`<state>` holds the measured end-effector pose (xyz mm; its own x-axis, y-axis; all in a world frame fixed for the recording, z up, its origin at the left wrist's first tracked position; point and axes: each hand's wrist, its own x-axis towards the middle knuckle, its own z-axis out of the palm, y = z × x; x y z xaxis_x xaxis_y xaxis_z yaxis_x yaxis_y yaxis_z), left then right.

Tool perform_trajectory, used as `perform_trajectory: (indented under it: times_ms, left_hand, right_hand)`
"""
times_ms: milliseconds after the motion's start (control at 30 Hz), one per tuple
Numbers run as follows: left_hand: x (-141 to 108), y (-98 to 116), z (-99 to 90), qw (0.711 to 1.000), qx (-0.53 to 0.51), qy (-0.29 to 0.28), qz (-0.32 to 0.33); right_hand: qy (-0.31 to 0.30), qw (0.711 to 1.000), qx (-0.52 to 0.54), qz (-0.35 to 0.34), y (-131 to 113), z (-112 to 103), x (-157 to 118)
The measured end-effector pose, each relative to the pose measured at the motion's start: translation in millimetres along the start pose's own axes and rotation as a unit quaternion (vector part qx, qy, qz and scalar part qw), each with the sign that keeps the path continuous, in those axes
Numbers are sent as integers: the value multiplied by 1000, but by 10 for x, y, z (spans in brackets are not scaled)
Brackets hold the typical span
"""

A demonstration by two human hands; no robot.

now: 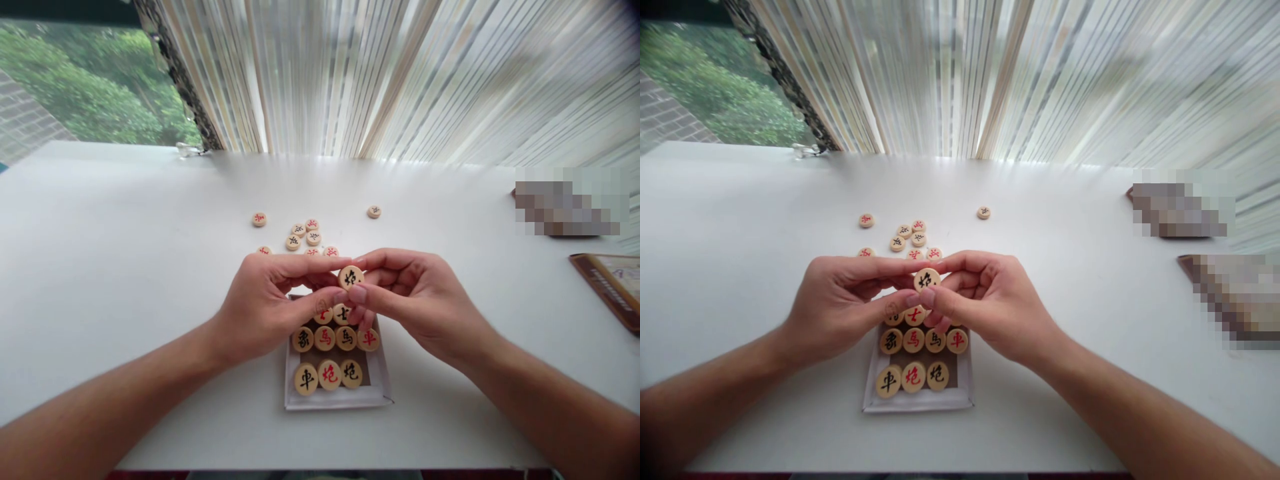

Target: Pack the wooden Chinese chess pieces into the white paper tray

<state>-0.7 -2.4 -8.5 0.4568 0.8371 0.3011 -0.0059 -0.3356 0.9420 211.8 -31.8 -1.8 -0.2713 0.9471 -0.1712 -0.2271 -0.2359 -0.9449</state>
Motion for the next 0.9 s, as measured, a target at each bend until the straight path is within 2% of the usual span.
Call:
perform_trajectory:
  times_ms: [133,300,400,533,700,900]
  left_hand:
    - [-19,-13,-7,998,53,-9,27]
    - [-31,2,0,986,123,-23,112]
    - [-30,17,5,981,138,-22,136]
    - [-37,16,5,982,138,-13,131]
    - [-50,7,10,990,103,-17,95]
    - [-41,-1,9,992,78,-15,100]
  right_hand:
    - [-2,1000,-17,9,-9,18,15]
    - [-1,999,-29,21,-22,44,-3]
    - [-7,999,-35,28,-21,57,-21]
    - [-24,999,-23,26,-19,69,-24]
    - [-35,999,-30,16,-48,70,-19]
    - [-43,999,-21,12,-58,61,-19]
